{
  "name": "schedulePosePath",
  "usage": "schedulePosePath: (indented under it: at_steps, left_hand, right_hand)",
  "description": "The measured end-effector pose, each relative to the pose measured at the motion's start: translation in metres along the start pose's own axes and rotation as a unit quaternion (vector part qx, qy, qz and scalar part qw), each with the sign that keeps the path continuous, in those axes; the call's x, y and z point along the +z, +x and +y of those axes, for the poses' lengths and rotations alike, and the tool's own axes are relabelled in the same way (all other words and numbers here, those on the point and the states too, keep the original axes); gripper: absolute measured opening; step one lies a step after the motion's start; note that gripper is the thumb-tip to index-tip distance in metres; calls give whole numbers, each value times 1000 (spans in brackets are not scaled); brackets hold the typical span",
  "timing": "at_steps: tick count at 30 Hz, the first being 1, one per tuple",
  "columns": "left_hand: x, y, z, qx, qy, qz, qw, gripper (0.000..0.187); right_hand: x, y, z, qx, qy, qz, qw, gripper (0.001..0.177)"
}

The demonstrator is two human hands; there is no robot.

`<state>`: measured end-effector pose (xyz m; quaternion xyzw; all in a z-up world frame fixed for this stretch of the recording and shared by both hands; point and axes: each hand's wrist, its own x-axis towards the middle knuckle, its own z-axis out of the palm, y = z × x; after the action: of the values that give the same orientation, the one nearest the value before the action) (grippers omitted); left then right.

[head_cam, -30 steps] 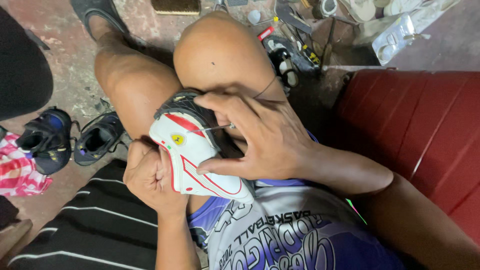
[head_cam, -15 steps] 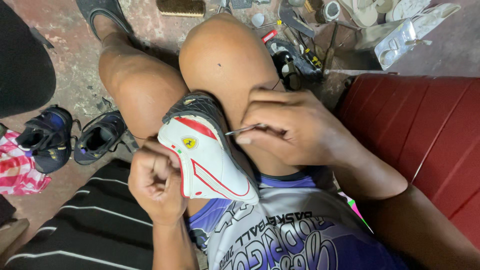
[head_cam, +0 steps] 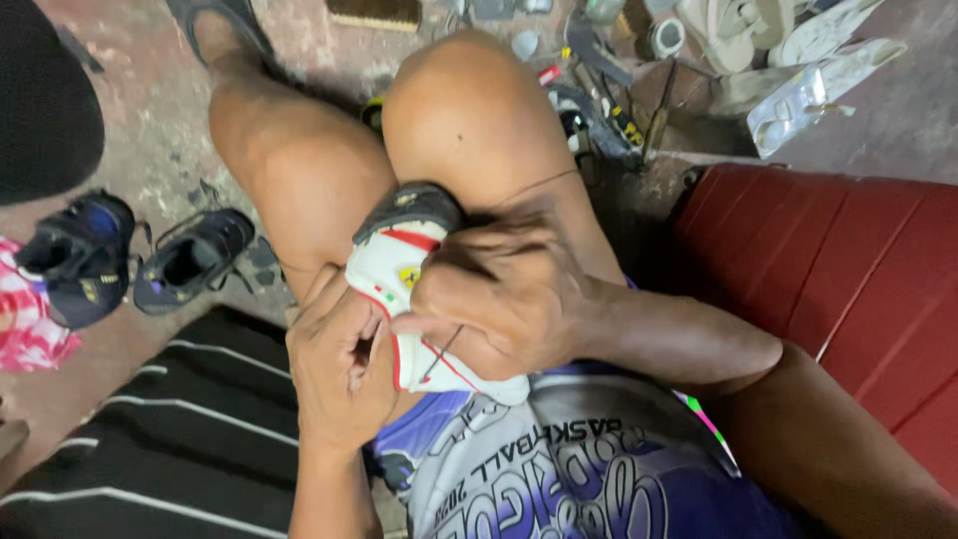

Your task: The person is repairing a white and red sneaker by hand-sewing the sole to the upper. They use a needle and thread to stitch along the edge of the shoe, pulling the thread tight after each pass. The person holds the shoe on their lap and manipulates the needle and thread with both hands.

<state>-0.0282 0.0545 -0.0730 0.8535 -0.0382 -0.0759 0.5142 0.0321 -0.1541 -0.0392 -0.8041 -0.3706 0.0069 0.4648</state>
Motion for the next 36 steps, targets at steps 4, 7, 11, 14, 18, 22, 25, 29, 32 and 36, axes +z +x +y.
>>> schedulePosePath:
  at_steps: [4,7,11,14,18,22,25,29,32,36]
  left_hand:
    - [-2,4,-6,15,-23,6,1000,18]
    - [-12,1,4,-12,-120,-2,993,11]
    - [1,-3,18,-118,-259,-20,958,25]
    - [16,-7,17,-194,-313,20,930,29]
    - [12,-6,-12,-204,-482,21,852,35]
    - [-2,-13,-31,-173,-571,-21,803,43]
    - [-5,-10,-41,-151,-617,-30,772,50]
    - [-2,-9,-49,-125,-653,-42,746,56]
    - [2,-10,-57,-107,-667,-66,734,55]
    - [6,-14,-63,-111,-666,-73,734,55]
  right_hand:
    - [7,4,2,16,-29,14,999,23]
    - [6,4,0,40,17,29,999,22]
    - [1,0,1,64,77,19,995,17]
    - [-16,-7,-4,124,273,6,954,12]
    - [-34,-35,1,195,193,143,951,14]
    - [-43,-58,21,245,187,222,925,17]
    - [-53,-70,21,281,66,176,941,21]
    - [-48,-64,3,219,22,115,969,22]
    - [-39,-49,-12,122,64,81,987,20]
    - [-27,-32,-25,152,135,30,979,28]
